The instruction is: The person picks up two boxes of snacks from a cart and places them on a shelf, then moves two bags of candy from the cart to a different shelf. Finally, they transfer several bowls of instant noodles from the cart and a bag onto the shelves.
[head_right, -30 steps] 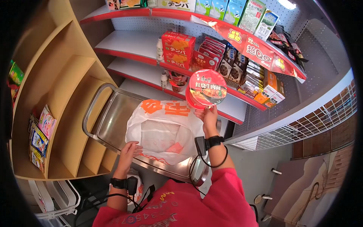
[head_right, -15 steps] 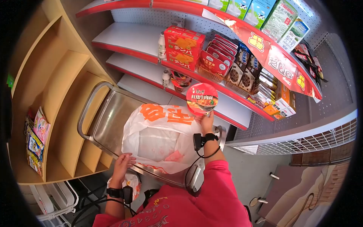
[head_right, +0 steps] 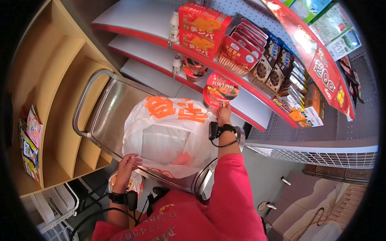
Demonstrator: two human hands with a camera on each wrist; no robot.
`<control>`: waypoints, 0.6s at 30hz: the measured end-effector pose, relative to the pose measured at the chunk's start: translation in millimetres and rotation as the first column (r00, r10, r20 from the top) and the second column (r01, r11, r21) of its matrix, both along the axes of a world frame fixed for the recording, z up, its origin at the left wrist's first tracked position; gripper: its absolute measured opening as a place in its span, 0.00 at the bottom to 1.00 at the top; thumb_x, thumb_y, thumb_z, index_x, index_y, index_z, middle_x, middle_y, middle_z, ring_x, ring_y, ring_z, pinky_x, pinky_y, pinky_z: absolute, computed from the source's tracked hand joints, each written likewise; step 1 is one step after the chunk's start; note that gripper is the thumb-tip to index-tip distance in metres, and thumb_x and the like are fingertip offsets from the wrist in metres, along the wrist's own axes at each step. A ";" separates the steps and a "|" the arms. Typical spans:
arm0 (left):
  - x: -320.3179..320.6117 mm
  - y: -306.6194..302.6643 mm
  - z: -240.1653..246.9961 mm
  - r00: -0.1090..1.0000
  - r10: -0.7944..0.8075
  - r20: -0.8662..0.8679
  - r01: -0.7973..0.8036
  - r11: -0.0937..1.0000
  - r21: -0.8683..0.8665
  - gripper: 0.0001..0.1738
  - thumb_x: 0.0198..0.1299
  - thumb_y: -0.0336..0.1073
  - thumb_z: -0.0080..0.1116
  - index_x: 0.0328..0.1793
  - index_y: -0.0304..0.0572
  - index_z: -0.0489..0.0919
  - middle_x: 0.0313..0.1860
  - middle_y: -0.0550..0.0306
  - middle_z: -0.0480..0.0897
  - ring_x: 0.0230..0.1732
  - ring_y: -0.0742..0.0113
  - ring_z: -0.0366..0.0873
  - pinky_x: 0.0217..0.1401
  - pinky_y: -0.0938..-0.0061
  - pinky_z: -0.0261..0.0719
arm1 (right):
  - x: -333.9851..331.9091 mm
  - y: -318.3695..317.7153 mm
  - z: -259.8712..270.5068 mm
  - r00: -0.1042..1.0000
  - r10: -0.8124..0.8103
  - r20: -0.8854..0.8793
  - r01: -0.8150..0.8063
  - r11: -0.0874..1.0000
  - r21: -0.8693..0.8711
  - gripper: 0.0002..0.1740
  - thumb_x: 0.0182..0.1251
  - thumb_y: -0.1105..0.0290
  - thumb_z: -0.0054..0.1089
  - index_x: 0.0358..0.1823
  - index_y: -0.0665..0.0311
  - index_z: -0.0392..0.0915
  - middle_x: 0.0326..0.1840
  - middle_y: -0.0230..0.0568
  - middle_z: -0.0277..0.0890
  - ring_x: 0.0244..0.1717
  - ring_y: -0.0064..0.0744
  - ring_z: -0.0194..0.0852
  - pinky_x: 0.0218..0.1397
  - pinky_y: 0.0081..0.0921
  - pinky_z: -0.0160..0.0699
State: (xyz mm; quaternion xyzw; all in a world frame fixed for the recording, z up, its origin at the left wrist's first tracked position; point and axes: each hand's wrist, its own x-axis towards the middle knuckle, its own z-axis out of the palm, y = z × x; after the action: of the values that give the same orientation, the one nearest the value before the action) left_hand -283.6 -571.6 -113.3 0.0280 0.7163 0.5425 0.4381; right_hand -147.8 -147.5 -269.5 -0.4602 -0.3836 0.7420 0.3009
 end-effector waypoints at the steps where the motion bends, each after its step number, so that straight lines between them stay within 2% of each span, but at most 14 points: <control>1: 0.3 0.1 -1.9 1.000 0.003 0.003 -0.003 1.000 -0.003 0.16 0.63 0.42 0.43 0.48 0.37 0.70 0.37 0.56 0.78 0.37 0.72 0.75 0.39 0.80 0.70 | -1.5 6.2 5.9 0.998 -0.002 -0.057 0.000 0.999 -0.051 0.17 0.65 0.70 0.39 0.55 0.55 0.55 0.41 0.47 0.73 0.34 0.40 0.77 0.38 0.34 0.81; 3: 1.4 0.5 -5.2 1.000 0.008 0.009 -0.008 1.000 -0.004 0.16 0.63 0.42 0.43 0.48 0.37 0.70 0.37 0.56 0.78 0.37 0.72 0.75 0.39 0.80 0.70 | -6.0 20.7 -0.4 0.999 -0.010 -0.033 0.007 0.998 -0.066 0.18 0.65 0.72 0.37 0.56 0.57 0.53 0.41 0.49 0.73 0.35 0.41 0.77 0.39 0.35 0.81; 7: 2.2 -0.5 -12.4 0.998 0.017 0.062 -0.016 1.000 -0.013 0.16 0.63 0.41 0.44 0.49 0.37 0.70 0.38 0.55 0.78 0.37 0.72 0.74 0.40 0.80 0.70 | -16.3 46.7 -4.9 1.000 -0.005 0.020 0.006 0.998 -0.059 0.17 0.65 0.73 0.35 0.55 0.58 0.55 0.40 0.50 0.73 0.34 0.40 0.78 0.36 0.31 0.82; 9: 3.1 1.9 -11.2 0.996 0.040 0.082 -0.039 0.999 -0.024 0.16 0.62 0.41 0.44 0.49 0.37 0.70 0.39 0.55 0.78 0.38 0.71 0.74 0.41 0.79 0.70 | -19.4 65.2 -16.1 0.999 0.000 -0.049 -0.004 0.996 -0.086 0.22 0.62 0.78 0.31 0.58 0.55 0.50 0.39 0.54 0.73 0.32 0.47 0.77 0.32 0.34 0.81; 11: 2.7 2.6 -13.5 0.996 0.040 0.079 -0.037 0.999 -0.036 0.16 0.62 0.41 0.44 0.49 0.37 0.70 0.39 0.55 0.78 0.37 0.71 0.74 0.42 0.79 0.71 | -22.7 78.1 -23.4 0.999 -0.014 -0.048 0.008 0.993 -0.116 0.21 0.62 0.79 0.31 0.57 0.55 0.51 0.39 0.53 0.73 0.32 0.46 0.78 0.31 0.34 0.81; 15: 1.4 4.9 -19.1 0.996 0.042 0.082 -0.036 0.997 -0.075 0.14 0.63 0.41 0.43 0.49 0.40 0.71 0.39 0.57 0.78 0.39 0.72 0.75 0.42 0.79 0.70 | -38.9 80.7 -18.2 0.999 -0.042 0.009 0.043 0.997 -0.061 0.15 0.64 0.74 0.34 0.52 0.64 0.59 0.39 0.51 0.74 0.35 0.40 0.78 0.38 0.30 0.81; 18: 1.3 4.3 -26.6 0.993 0.070 0.093 -0.062 0.995 -0.083 0.16 0.63 0.41 0.44 0.50 0.37 0.70 0.39 0.55 0.78 0.37 0.71 0.74 0.41 0.79 0.70 | -46.8 91.0 -27.9 1.000 0.003 -0.019 -0.004 0.999 -0.033 0.15 0.64 0.74 0.34 0.52 0.63 0.59 0.39 0.50 0.74 0.36 0.40 0.78 0.38 0.29 0.81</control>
State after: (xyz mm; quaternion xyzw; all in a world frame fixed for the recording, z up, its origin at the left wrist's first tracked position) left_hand -282.2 -567.3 -140.0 -0.0394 0.7162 0.5282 0.4545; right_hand -194.6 -56.5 -297.5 -0.4574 -0.3693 0.7529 0.2958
